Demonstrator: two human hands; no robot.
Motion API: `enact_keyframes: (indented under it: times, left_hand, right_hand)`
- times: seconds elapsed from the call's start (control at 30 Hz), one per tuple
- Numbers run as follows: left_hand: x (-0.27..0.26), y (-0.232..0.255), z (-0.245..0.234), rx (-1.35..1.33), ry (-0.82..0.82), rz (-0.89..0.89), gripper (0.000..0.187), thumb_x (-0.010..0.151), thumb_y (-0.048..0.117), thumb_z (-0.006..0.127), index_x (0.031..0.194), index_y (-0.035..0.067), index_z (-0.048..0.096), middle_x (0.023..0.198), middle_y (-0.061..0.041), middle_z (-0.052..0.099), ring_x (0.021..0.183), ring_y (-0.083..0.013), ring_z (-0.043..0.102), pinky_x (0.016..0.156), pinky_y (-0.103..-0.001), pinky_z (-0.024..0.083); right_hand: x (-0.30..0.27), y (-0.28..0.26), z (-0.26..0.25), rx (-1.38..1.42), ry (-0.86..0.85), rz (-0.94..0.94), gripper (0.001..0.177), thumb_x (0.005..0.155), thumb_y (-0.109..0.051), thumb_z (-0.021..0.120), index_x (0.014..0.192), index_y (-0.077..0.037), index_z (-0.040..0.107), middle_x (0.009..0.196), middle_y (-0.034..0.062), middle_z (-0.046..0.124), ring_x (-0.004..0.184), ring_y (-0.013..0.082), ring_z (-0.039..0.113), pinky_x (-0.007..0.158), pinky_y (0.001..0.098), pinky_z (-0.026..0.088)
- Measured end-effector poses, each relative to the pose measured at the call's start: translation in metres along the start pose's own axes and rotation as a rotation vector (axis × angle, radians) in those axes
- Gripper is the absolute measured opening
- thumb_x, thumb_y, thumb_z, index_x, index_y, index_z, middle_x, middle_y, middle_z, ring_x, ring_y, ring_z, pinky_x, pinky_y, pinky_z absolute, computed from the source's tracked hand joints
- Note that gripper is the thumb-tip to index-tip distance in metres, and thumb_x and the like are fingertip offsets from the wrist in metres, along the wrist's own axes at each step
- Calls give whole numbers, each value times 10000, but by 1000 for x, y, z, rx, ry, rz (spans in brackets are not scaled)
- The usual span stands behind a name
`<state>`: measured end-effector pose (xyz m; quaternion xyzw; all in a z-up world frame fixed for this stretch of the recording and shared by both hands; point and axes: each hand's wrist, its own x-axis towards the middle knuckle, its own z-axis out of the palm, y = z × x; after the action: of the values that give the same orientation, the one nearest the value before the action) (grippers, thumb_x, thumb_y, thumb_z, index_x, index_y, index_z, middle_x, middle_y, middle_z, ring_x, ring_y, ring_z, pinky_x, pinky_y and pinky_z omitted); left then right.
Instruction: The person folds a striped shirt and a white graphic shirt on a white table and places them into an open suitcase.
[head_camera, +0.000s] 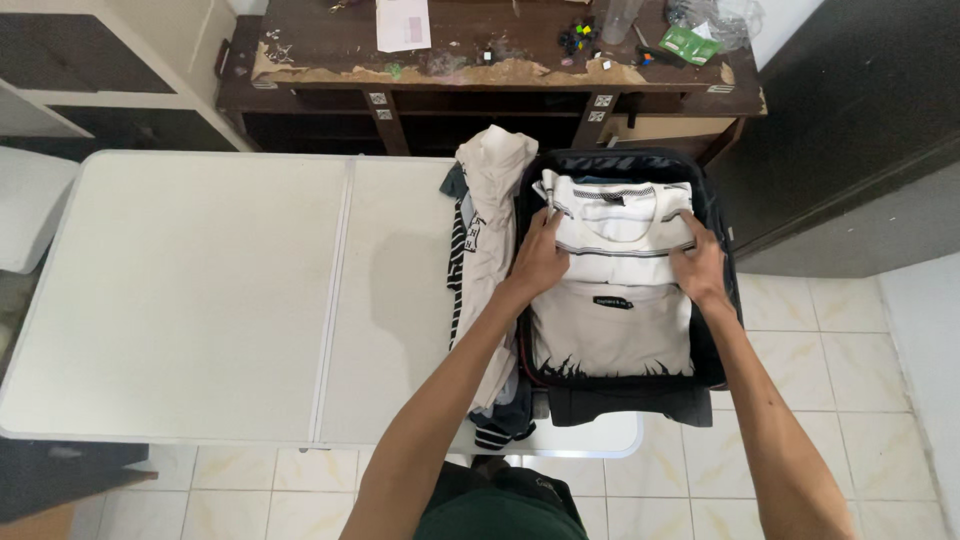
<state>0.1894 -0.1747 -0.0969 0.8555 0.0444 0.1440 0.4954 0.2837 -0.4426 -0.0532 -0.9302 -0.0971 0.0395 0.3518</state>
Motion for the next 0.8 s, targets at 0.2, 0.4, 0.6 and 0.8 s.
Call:
enact_keyframes:
  times: [0.2, 0.4, 0.6, 0.8]
  left_hand:
    - [2, 43, -22, 160, 74, -82, 725, 798, 11, 681, 1467, -106, 430, 1547, -327, 306, 1332, -522, 393, 1122, -529, 361]
    - [-18, 61, -10, 586, 69, 86, 593, 803, 27, 616, 1367, -116, 498, 1592, -336, 263, 1477, -565, 214, 1168, -659, 217]
    - [-11, 10, 22, 526, 9, 178, 646, 826, 75, 588, 1427, -132, 471, 1587, -354, 257, 1487, -573, 164, 1223, -644, 209]
    - [11, 8, 30, 434, -56, -24, 616, 862, 128, 607, 1421, -93, 473, 1603, -317, 254, 1533, -530, 148, 1228, -628, 181]
  right_hand:
    - [-3, -19, 0, 4, 123, -137, 657, 894, -21, 616, 1542, -91, 535, 1534, 233, 453, 1399, 431, 468, 1176, 468, 391]
    - [-4, -14, 27, -252, 135, -182, 526, 901, -114, 693, 1416, -53, 608, 1590, 210, 364, 1416, 488, 372, 1116, 594, 375]
    - [4, 1, 57, -311, 110, -402, 464, 998, -248, 626, 1426, -69, 621, 1605, 195, 404, 1484, 456, 334, 1197, 635, 263]
    - [12, -10, 49, -327, -18, -229, 538, 981, -322, 562, 1478, -116, 556, 1649, 155, 385, 1519, 416, 323, 1217, 654, 278]
